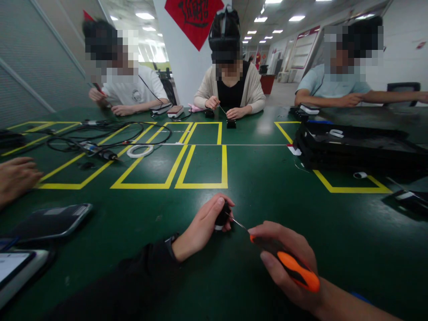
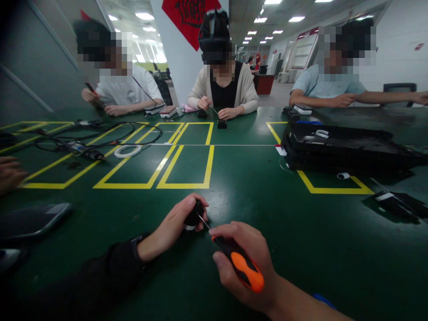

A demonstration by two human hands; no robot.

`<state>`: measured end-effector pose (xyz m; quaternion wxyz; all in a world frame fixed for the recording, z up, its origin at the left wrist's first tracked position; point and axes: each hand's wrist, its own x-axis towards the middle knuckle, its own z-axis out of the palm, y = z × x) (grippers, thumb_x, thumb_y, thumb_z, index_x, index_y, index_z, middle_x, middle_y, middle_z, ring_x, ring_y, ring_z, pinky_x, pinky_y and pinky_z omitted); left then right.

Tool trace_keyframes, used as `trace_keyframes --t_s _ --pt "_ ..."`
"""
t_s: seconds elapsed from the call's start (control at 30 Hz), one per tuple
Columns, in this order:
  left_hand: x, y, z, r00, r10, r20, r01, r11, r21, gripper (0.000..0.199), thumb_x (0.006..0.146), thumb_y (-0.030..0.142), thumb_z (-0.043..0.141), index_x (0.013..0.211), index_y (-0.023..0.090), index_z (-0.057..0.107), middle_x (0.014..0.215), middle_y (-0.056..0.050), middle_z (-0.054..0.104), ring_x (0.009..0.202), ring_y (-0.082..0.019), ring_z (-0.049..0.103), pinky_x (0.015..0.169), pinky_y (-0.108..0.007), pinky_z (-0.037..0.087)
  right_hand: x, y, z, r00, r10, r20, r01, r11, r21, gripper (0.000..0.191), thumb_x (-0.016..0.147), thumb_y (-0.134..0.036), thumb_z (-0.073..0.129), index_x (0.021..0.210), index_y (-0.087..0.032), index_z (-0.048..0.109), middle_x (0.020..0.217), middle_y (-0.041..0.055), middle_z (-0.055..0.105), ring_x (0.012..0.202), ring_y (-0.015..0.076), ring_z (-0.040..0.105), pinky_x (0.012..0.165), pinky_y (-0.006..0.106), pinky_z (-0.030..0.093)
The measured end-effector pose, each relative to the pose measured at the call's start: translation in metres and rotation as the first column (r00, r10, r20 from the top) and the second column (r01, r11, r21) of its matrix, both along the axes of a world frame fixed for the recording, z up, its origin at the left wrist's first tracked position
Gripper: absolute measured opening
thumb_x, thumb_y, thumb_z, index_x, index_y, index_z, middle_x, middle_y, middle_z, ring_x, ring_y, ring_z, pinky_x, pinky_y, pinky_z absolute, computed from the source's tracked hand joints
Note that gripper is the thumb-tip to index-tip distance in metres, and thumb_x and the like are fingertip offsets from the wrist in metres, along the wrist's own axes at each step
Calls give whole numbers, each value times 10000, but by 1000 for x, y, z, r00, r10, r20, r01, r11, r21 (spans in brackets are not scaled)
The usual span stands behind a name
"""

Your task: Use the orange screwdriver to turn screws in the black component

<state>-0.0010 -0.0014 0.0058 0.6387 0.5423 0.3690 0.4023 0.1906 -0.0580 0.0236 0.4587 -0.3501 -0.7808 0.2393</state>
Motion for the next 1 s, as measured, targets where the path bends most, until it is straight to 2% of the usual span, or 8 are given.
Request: trace_keyframes --t_s 0.07,0.2,0.33,0.47,0.53,0.6,0.8,1.0 --pt "0 0 0 1000 13 4 -13 1000 -2 343 874 451 315 943 160 484 746 -21 554 571 -96 532 542 -227 416 0 -1 -1 999 -38 7 39 999 -11 256 717 -145 511 968 -181 554 785 23 579 672 136 545 607 273 452" --pt "1 0 0 1000 26 6 -26 1000 -2 345 871 453 319 942 159 485 737 -19 553 566 -96 532 538 -225 417 -3 1 -3 998 63 -26 -62 997 55 198 687 -107 505 862 -179 565 673 -3 514 574 111 488 523 244 415" --pt "1 -1 1 1000 18 1 -18 1000 3 341 878 443 311 944 156 483 736 -20 549 570 -97 531 540 -226 416 -3 4 -1 995 97 -2 -97 994 40 142 692 -135 524 811 -172 593 697 10 476 575 108 473 489 235 396" --pt "1 -1 1 1000 0 1 0 1000 4 322 885 422 309 946 157 481 745 -20 545 580 -95 534 547 -225 413 -1 2 2 998 26 53 -28 999 41 214 719 -215 541 928 -182 575 681 -1 523 544 108 491 491 240 401" --pt "1 -1 1 1000 2 5 -2 1000 1 323 885 424 307 952 158 478 750 -22 547 580 -96 535 546 -226 414 -1 0 2 996 -37 77 35 999 39 226 736 -196 526 960 -191 555 689 -9 565 535 103 514 514 238 415" --pt "1 0 1 1000 9 4 -9 1000 -3 331 881 434 310 951 157 477 749 -24 551 576 -97 534 542 -227 416 -2 -1 1 997 -49 66 46 998 50 205 731 -157 518 931 -195 546 697 -14 586 543 99 533 536 231 430" --pt "1 -1 1 1000 20 -3 -20 1000 1 341 874 447 314 944 158 482 741 -22 557 572 -97 535 546 -228 422 -5 2 -2 996 82 24 -84 993 82 177 704 -107 483 848 -178 556 629 -10 505 517 98 473 477 226 381" --pt "1 -1 1 1000 13 -4 -13 1000 4 330 883 432 305 948 160 480 735 -20 552 576 -98 534 547 -226 420 -3 3 -1 991 109 82 -116 989 87 148 706 -128 505 823 -176 581 656 2 494 542 101 476 485 228 378"
